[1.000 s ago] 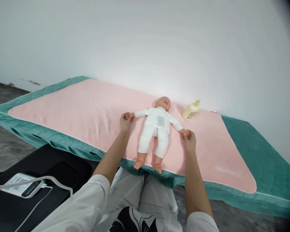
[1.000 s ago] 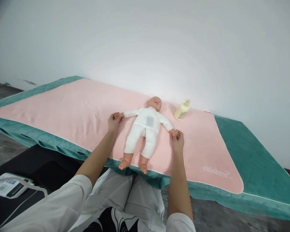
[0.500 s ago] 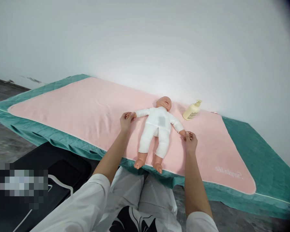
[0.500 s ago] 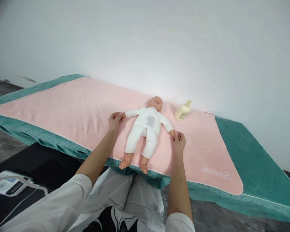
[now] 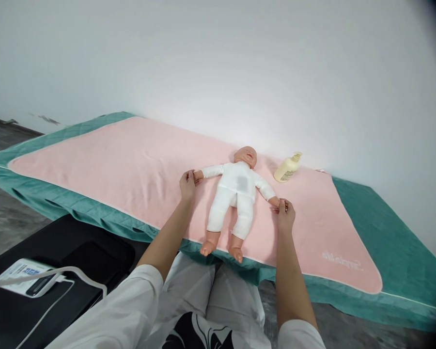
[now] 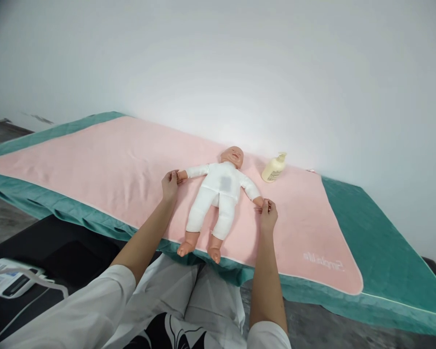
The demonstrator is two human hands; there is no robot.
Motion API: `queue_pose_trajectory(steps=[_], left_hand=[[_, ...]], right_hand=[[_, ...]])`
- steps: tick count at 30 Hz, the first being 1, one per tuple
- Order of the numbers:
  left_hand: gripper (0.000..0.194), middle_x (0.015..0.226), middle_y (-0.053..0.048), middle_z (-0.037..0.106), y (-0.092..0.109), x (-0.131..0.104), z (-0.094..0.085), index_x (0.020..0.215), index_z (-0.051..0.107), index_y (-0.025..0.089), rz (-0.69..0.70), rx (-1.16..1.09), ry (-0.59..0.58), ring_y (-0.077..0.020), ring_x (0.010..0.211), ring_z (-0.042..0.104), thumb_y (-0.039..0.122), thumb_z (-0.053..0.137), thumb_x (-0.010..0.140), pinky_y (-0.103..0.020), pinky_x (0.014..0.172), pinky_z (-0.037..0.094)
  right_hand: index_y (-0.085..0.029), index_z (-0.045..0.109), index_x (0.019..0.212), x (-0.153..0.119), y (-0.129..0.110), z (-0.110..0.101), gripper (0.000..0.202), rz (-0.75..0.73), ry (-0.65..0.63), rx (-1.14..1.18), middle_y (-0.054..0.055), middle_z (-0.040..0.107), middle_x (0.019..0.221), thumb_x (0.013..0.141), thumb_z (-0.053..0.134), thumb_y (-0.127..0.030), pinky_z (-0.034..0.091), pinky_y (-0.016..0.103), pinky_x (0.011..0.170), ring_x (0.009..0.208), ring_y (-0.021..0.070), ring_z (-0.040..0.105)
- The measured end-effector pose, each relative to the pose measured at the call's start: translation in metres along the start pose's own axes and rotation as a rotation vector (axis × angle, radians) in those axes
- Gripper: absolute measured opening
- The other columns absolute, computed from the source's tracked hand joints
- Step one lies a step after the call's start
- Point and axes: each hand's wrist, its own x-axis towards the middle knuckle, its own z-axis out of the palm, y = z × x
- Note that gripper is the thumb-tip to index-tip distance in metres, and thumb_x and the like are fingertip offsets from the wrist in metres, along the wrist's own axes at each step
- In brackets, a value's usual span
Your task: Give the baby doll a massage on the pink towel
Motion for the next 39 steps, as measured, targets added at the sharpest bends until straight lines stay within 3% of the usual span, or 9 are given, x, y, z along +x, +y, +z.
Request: queue_pose_trajectory(steps=[4,9,13,16,21,25,30,35,39], left_hand=[[0.025,0.106,-0.013,0.063,0.001,-0.001,-0.001,0.108,0.060,0.015,-0.010,-0.005,0.007,-0.0188,0.085,0.067,0.033,0.055,0.092,-0.034,0.076,0.058],[0.038,0.125,-0.016,0.058,0.000,-0.002,-0.004,0.128,0.051,0.015,0.016,0.061,-0.010,-0.0195,0.106,0.064,0.025,0.054,0.092,-0.033,0.090,0.054],[0.053,0.132,-0.016,0.055,0.003,-0.003,-0.006,0.138,0.043,0.013,0.034,0.245,-0.021,-0.0214,0.120,0.056,0.017,0.058,0.088,-0.032,0.100,0.048],[0.059,0.138,-0.017,0.051,0.004,-0.004,-0.008,0.140,0.043,0.012,0.054,0.400,0.004,-0.0250,0.128,0.050,0.017,0.062,0.084,-0.036,0.107,0.042],[0.073,0.147,-0.016,0.040,0.005,-0.012,-0.012,0.150,0.025,0.016,0.004,0.240,-0.045,-0.0224,0.119,0.058,0.017,0.058,0.084,-0.029,0.087,0.056],[0.071,0.155,-0.016,0.026,0.014,-0.036,-0.023,0.149,0.026,0.021,0.064,0.253,-0.019,-0.0165,0.096,0.067,0.020,0.058,0.086,-0.028,0.081,0.058],[0.062,0.148,-0.016,0.035,0.021,-0.088,-0.051,0.146,0.026,0.025,0.300,0.327,-0.019,-0.0136,0.088,0.067,0.027,0.054,0.090,-0.030,0.082,0.056],[0.033,0.117,-0.010,0.056,0.005,-0.141,-0.105,0.124,0.047,0.019,0.554,0.457,-0.046,-0.0142,0.084,0.064,0.029,0.049,0.093,-0.029,0.074,0.053],[0.021,0.100,-0.006,0.058,-0.013,-0.182,-0.141,0.111,0.053,0.018,0.558,0.614,-0.121,-0.0154,0.083,0.061,0.023,0.049,0.091,-0.030,0.073,0.053]], right_hand=[[-0.015,0.057,0.098,0.003,0.006,-0.001,0.055,-0.008,-0.026,-0.001,0.010,0.065,0.100,0.081,0.048,-0.067,0.053,0.032,0.056,0.053,0.0116,0.061],[-0.016,0.058,0.108,0.008,0.014,-0.005,0.056,0.000,-0.122,0.073,0.010,0.062,0.108,0.079,0.055,-0.064,0.055,0.038,0.069,0.061,0.0138,0.064],[-0.018,0.055,0.121,0.010,0.016,-0.008,0.059,-0.027,-0.145,0.042,0.011,0.059,0.118,0.073,0.066,-0.051,0.051,0.042,0.087,0.089,0.0204,0.065],[-0.018,0.051,0.128,0.010,0.015,-0.008,0.066,-0.060,-0.111,-0.055,0.012,0.056,0.126,0.070,0.070,-0.044,0.044,0.044,0.099,0.113,0.0251,0.057],[-0.016,0.048,0.131,0.008,0.009,-0.007,0.068,-0.039,-0.064,-0.091,0.015,0.055,0.128,0.073,0.066,-0.048,0.044,0.043,0.099,0.114,0.0260,0.056],[-0.014,0.050,0.128,0.007,0.008,-0.006,0.066,-0.035,-0.049,-0.088,0.016,0.056,0.127,0.074,0.065,-0.050,0.045,0.042,0.097,0.113,0.0264,0.056],[-0.016,0.053,0.123,0.010,0.013,-0.005,0.060,-0.032,-0.040,-0.076,0.015,0.058,0.124,0.075,0.064,-0.050,0.045,0.043,0.096,0.111,0.0262,0.058],[-0.016,0.054,0.121,0.011,0.014,-0.005,0.058,-0.019,-0.037,-0.066,0.014,0.060,0.122,0.074,0.063,-0.049,0.047,0.043,0.094,0.108,0.0256,0.060],[-0.015,0.055,0.119,0.010,0.013,-0.004,0.057,-0.027,-0.041,-0.061,0.015,0.060,0.121,0.074,0.063,-0.048,0.047,0.042,0.093,0.107,0.0253,0.060]])
